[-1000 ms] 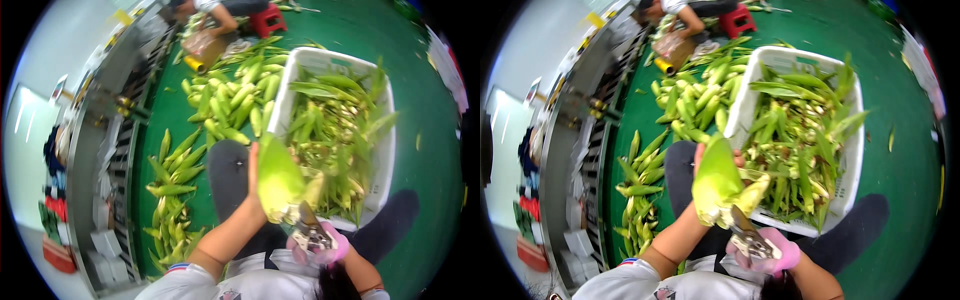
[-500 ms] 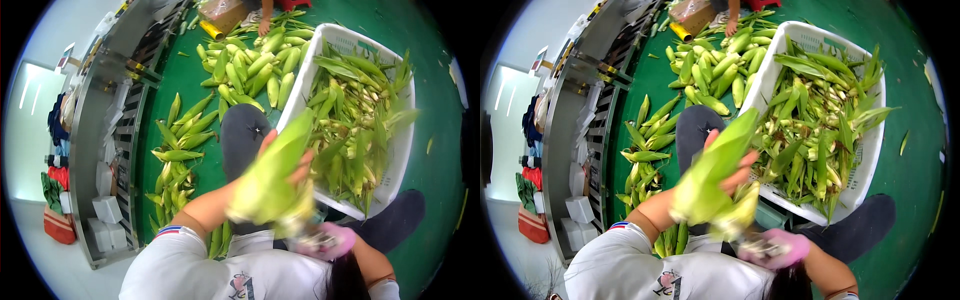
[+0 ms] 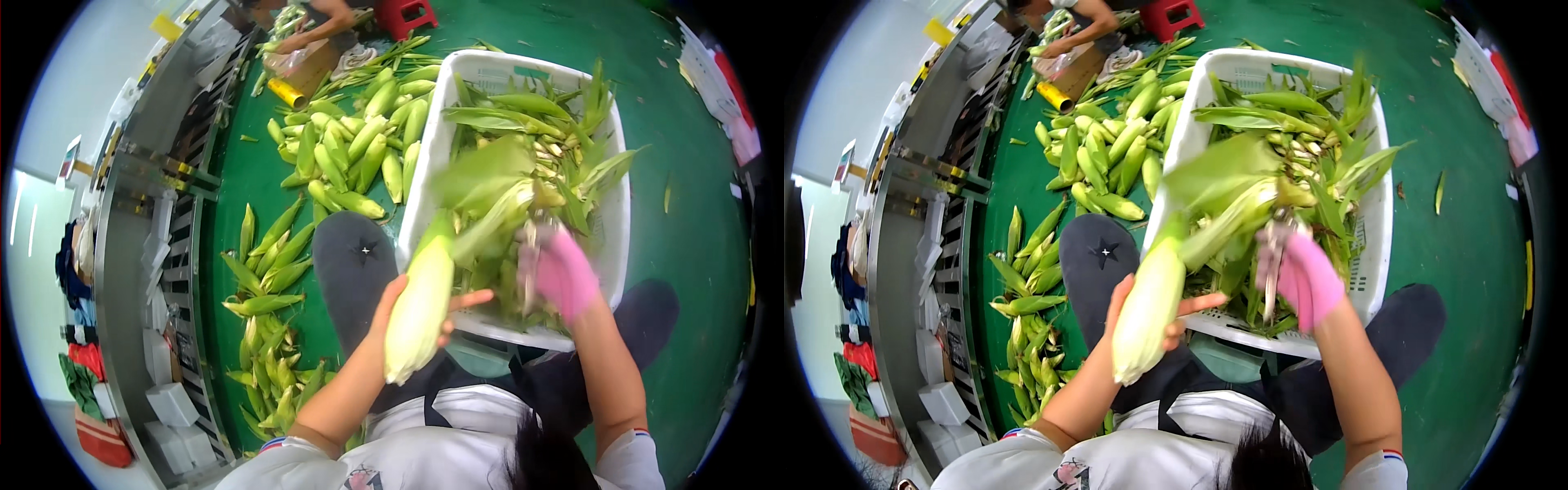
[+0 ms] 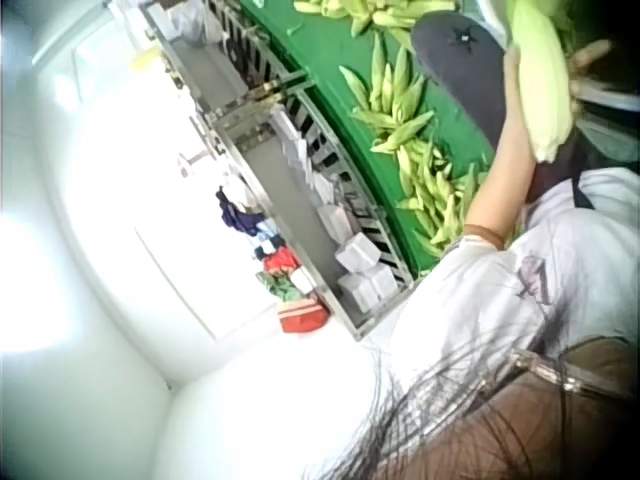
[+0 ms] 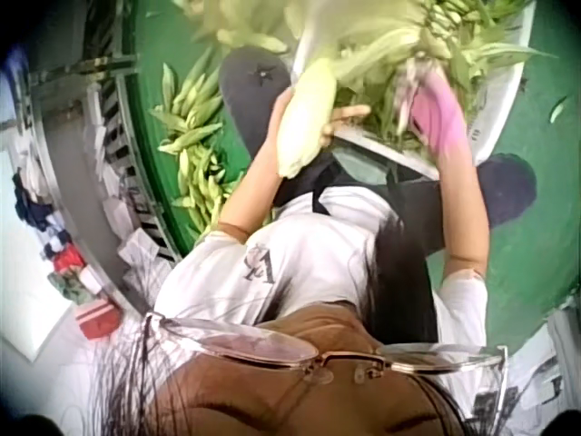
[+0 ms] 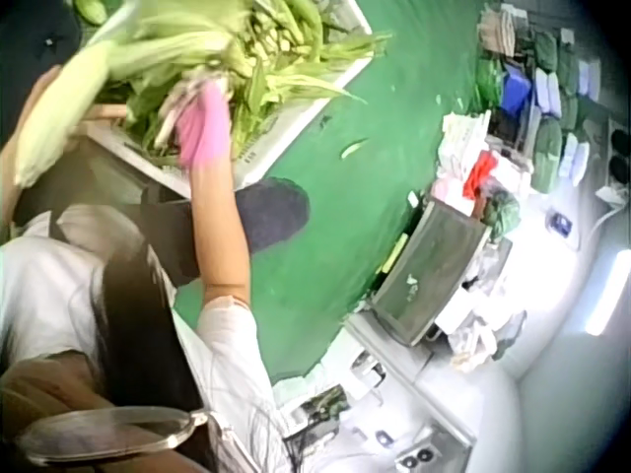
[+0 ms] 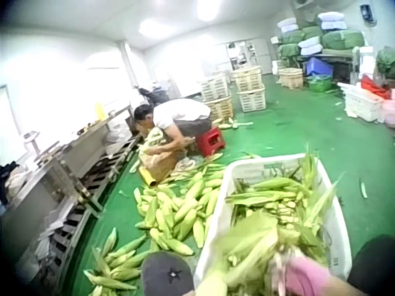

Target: The person trims and peels corn husks using a handheld tool and places the processed corn into a white plastic crate while seated on the floor.

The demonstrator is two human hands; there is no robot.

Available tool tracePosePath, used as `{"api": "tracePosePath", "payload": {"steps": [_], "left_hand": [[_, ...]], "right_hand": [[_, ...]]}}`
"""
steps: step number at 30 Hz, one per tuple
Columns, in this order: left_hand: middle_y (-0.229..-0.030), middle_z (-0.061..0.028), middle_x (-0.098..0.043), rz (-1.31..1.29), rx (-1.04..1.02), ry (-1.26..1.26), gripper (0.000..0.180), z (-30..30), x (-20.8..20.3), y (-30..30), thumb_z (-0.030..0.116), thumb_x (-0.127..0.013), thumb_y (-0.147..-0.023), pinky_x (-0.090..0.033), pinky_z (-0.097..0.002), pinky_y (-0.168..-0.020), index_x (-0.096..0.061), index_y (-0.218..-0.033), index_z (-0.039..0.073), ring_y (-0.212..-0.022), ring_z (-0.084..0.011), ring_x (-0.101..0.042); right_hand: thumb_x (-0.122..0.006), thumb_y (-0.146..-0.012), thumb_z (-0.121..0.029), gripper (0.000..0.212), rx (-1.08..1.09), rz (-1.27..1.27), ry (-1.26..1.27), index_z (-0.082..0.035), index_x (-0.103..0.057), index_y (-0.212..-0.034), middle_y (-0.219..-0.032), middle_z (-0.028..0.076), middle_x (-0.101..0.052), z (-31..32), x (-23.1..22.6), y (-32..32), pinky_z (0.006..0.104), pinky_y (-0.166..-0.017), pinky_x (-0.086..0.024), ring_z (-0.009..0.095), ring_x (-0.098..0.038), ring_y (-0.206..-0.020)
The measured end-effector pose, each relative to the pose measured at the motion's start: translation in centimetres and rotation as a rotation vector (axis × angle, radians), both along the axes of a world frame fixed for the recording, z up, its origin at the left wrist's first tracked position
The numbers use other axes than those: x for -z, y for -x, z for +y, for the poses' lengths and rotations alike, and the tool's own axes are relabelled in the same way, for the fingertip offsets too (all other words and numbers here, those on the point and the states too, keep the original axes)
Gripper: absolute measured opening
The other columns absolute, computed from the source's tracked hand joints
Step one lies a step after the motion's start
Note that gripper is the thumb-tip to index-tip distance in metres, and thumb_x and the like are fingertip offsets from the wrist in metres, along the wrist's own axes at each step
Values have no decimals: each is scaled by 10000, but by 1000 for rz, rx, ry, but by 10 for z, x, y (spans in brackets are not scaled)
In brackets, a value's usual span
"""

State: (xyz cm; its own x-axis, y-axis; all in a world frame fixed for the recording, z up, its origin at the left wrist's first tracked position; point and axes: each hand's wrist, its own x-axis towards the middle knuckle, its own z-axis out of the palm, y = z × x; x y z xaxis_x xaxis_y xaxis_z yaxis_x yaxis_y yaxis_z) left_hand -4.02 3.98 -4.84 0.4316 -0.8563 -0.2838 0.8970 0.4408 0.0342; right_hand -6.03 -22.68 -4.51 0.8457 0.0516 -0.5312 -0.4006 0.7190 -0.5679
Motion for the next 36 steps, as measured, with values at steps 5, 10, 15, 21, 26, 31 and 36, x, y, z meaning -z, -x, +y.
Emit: {"api": "tracePosePath", "payload": {"steps": [5,10,15,21,26,31,36], "left_hand": [[-1035,-198,-600,-582,-6,-202,897,11,-13,14,592,-685,-712,-497,-424,-801,-362,-1344,44,-876,-284,-597],[-1193,-119,-535,-1402,-74,-827,678,-7,-27,-10,41,-798,-661,-422,-367,-954,-436,-1233,74,-1113,-216,-521],[-1172,-111,-563,-1881,-120,-1017,637,-24,-38,-22,-9,-758,-574,-384,-389,-992,-519,-1160,60,-1122,-283,-522],[-1148,-120,-574,-2155,-172,-1059,654,-42,-49,-19,-5,-740,-550,-367,-406,-961,-525,-1163,71,-1102,-323,-521],[-1142,-124,-570,-2221,-205,-1192,659,-44,-39,-15,-22,-726,-536,-354,-410,-963,-528,-1157,81,-1093,-332,-519],[-1149,-127,-559,-2115,-188,-1202,663,-48,-31,-13,-48,-712,-533,-345,-403,-998,-533,-1160,73,-1129,-338,-504],[-1204,-169,-497,-1422,-68,-837,615,-60,-3,11,140,-759,-715,-357,-366,-1017,-442,-1229,20,-1212,-288,-466]], "right_hand": [[-585,-894,-247,139,301,108,-182,-117,-586,-944,-836,55,-616,-7,55,-8,401,-724,-526,214,-612,-778],[-617,-811,-55,285,-120,-12,58,-20,-538,-1083,-924,129,-652,43,-23,61,329,-658,-527,198,-632,-764],[-666,-820,-122,253,-93,-68,303,-5,-567,-1021,-791,64,-637,34,-99,66,226,-572,-469,102,-589,-646],[-724,-769,-145,342,-175,-173,500,-49,-552,-1050,-751,-22,-550,28,-109,70,219,-595,-427,42,-508,-655],[-657,-759,-81,310,-205,-295,811,-51,-553,-1050,-728,-31,-539,24,-87,70,260,-608,-447,85,-514,-639],[-569,-757,-68,312,-17,-307,739,-44,-541,-1066,-836,-6,-544,35,-70,68,290,-593,-470,126,-531,-673],[-547,-795,-71,291,142,-131,212,-53,-528,-1085,-841,27,-541,47,-79,64,207,-496,-435,63,-513,-677]]}}
